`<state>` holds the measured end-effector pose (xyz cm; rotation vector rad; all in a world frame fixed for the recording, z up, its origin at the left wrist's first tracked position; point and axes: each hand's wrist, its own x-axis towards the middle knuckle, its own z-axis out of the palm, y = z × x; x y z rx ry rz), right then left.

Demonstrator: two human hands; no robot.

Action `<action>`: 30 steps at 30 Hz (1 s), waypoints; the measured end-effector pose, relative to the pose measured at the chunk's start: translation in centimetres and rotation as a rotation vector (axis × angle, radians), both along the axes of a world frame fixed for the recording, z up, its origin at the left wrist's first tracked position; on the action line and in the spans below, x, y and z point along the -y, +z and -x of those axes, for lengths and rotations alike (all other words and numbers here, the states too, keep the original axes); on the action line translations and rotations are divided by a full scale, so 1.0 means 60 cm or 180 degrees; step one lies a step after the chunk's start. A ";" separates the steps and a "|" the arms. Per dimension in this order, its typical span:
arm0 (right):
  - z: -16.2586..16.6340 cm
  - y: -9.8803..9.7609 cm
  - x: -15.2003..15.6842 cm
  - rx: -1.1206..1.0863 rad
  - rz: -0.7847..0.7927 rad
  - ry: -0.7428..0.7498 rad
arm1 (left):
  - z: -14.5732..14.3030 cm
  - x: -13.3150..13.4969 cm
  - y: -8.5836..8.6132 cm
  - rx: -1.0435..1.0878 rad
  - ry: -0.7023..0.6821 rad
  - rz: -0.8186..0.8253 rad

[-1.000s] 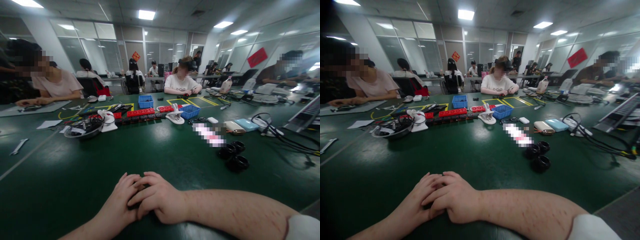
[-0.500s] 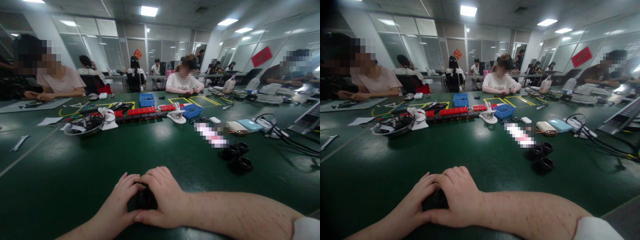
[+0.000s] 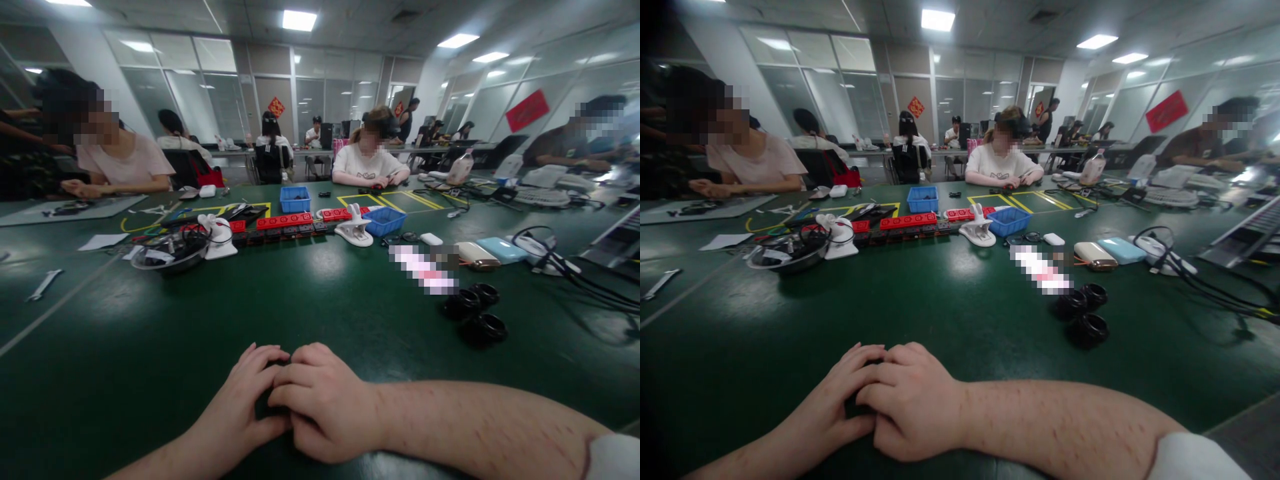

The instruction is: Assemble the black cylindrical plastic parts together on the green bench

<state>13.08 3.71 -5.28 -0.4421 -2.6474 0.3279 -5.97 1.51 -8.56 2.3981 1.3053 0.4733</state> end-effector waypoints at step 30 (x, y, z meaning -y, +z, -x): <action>-0.008 0.005 0.000 -0.0849 0.0481 -0.0366 | -0.001 0.001 0.008 -0.0012 -0.0085 0.0128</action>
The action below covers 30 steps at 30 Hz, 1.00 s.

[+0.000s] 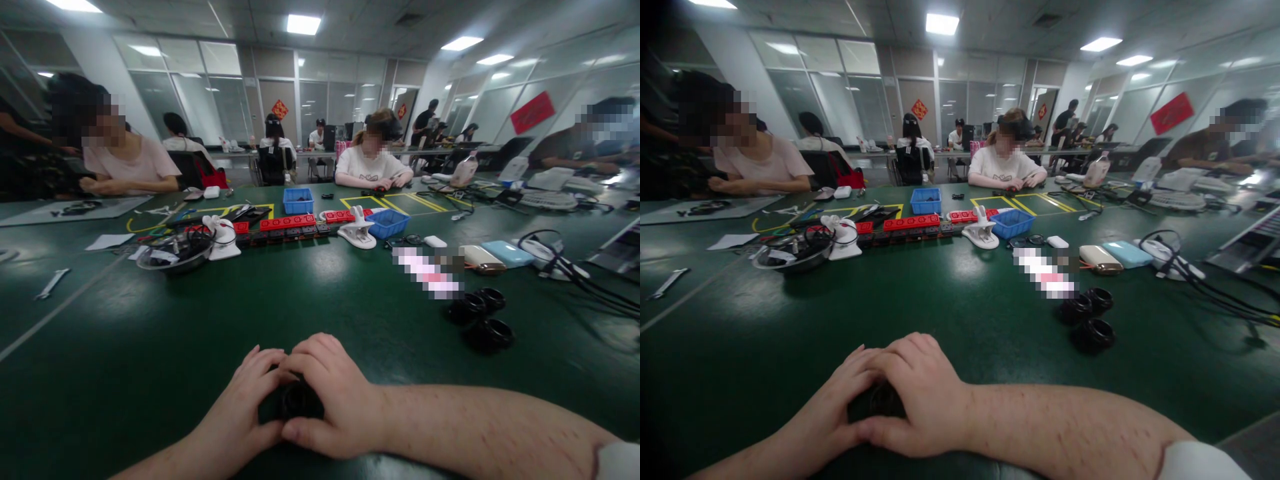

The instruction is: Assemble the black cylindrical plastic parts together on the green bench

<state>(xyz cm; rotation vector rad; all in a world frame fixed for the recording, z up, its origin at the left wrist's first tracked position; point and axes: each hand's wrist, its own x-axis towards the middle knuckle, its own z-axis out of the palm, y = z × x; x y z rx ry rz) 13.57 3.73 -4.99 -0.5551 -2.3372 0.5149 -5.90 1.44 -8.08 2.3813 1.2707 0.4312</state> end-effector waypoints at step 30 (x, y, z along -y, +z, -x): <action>0.006 0.010 -0.009 0.1004 -0.0682 0.1073 | -0.008 -0.003 0.008 0.0025 -0.0013 -0.0139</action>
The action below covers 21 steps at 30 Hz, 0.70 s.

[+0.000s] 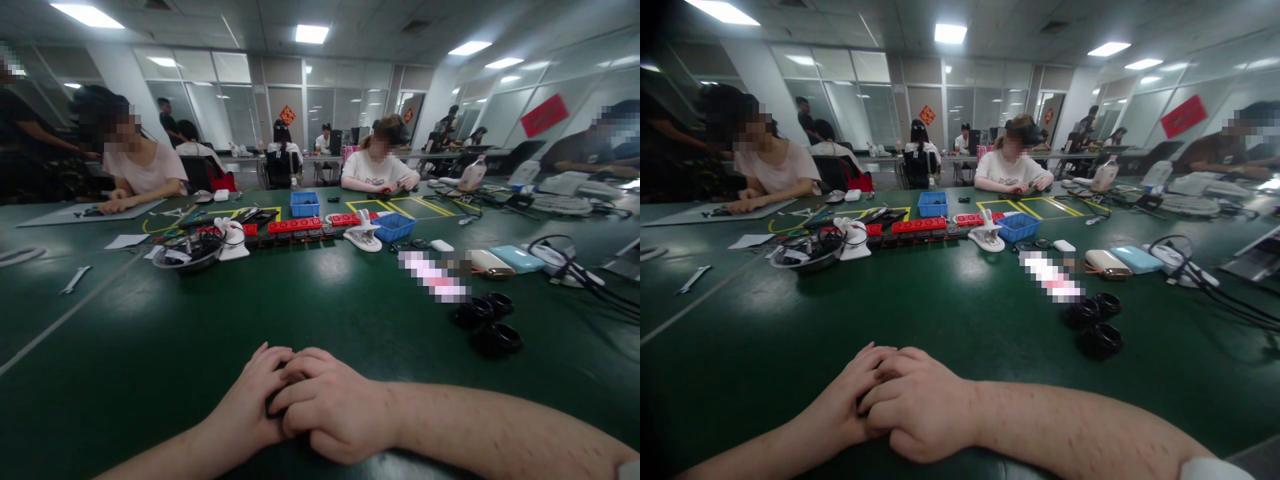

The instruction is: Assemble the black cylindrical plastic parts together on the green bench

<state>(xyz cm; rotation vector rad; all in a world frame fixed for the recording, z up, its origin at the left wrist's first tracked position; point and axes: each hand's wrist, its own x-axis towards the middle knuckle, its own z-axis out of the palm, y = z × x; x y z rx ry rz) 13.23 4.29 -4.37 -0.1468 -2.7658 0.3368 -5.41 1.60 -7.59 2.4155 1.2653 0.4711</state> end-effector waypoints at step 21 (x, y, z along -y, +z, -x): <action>-0.003 0.002 0.015 -0.0897 0.0372 -0.1057 | 0.007 -0.001 -0.005 -0.0128 -0.0056 0.0162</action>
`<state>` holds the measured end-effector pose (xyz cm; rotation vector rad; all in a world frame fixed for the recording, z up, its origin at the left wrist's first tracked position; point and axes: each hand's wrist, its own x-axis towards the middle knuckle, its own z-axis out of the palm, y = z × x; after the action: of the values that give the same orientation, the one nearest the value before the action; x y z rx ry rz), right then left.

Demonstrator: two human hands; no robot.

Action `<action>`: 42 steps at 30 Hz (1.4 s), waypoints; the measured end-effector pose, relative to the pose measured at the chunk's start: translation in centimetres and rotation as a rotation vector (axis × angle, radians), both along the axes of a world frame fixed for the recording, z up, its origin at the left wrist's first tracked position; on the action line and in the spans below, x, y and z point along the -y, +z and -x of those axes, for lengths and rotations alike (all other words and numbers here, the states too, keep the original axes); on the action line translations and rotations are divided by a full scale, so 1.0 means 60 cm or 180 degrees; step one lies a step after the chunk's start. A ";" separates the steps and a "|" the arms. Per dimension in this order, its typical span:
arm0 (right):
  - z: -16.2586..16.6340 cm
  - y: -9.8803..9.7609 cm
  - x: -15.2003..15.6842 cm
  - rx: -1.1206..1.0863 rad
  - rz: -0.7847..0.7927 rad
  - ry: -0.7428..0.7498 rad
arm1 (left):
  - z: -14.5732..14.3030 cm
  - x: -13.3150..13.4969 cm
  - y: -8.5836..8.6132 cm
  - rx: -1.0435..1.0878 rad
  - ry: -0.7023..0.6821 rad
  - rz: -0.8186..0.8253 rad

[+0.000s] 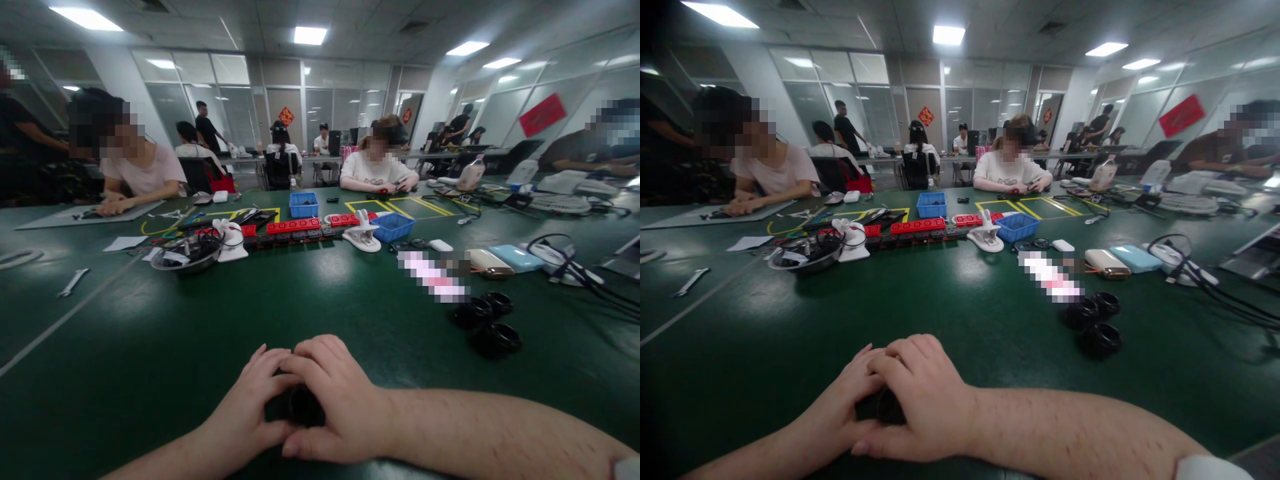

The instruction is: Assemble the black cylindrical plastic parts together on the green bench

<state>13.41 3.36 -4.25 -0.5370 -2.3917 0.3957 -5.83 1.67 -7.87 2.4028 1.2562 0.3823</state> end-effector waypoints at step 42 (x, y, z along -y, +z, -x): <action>-0.001 0.017 -0.013 0.0704 0.0422 0.1438 | -0.011 0.013 0.026 0.0173 0.0041 -0.0044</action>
<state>13.45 4.15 -3.25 -0.0908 -2.7112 0.7270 -5.20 0.90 -6.33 2.3805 1.2498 0.4584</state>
